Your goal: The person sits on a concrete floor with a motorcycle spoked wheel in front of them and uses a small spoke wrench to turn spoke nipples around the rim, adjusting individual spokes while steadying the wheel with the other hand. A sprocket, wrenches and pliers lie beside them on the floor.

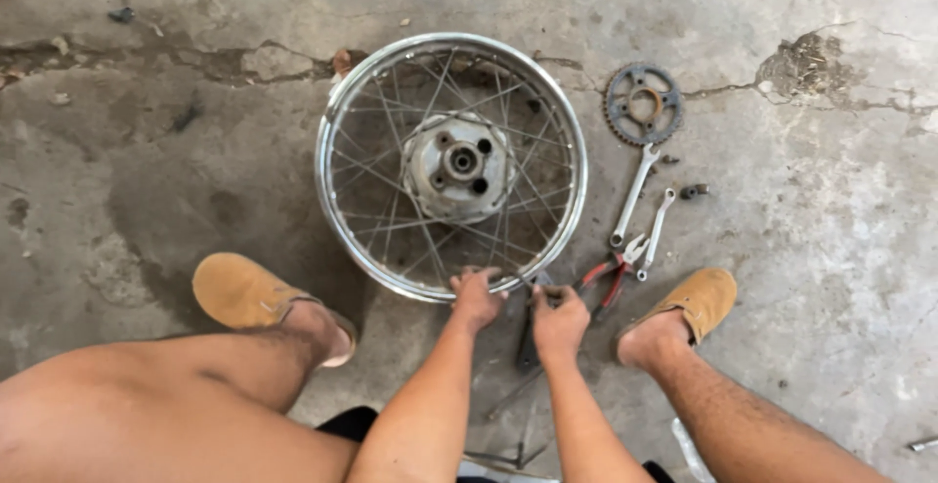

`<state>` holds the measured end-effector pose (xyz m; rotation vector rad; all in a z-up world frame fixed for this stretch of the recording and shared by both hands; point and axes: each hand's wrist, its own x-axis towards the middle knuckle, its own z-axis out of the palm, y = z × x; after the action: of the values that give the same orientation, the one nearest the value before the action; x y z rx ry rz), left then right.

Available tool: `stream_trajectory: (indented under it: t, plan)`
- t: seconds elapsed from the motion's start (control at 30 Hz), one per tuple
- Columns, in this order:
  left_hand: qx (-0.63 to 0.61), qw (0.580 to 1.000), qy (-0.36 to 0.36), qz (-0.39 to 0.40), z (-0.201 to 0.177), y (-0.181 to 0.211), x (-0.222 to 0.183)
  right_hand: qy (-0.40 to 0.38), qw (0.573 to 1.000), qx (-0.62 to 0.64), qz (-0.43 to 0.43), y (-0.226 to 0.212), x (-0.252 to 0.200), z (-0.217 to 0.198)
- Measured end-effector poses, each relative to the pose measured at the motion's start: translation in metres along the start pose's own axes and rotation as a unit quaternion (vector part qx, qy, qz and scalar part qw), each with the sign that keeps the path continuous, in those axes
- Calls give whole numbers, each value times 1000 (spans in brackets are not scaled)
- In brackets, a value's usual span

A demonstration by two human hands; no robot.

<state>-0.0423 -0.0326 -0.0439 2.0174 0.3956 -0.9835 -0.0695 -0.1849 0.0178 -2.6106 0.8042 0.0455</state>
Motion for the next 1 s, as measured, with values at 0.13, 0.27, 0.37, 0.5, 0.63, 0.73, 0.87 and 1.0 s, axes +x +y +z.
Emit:
stream_trajectory:
  t: [0.13, 0.27, 0.37, 0.5, 0.63, 0.73, 0.87, 1.0]
  plan:
    - [-70, 997, -11, -35, 36, -31, 45, -156, 984, -7, 86, 25, -6, 9]
    - [-56, 996, 47, 43, 21, -21, 35, -282, 952, 86, 82, 33, -21, 26]
    - [-68, 993, 94, -15, -11, 2, 7, -313, 930, 166, 102, 56, -26, 41]
    - [131, 970, 202, -45, -74, 60, -35, -232, 945, 166, 158, 59, -24, 39]
    - [250, 915, 250, 196, -107, 96, -33, -183, 842, 396, 318, 34, -22, 50]
    - [357, 822, 257, 362, -120, 117, -15, -174, 757, 500, 384, -4, -27, 29]
    - [498, 830, 71, 239, -128, 142, -15, -177, 733, 501, 425, 8, -25, 63]
    - [522, 820, 68, 225, -115, 134, -9, -156, 665, 544, 488, 4, -26, 83]
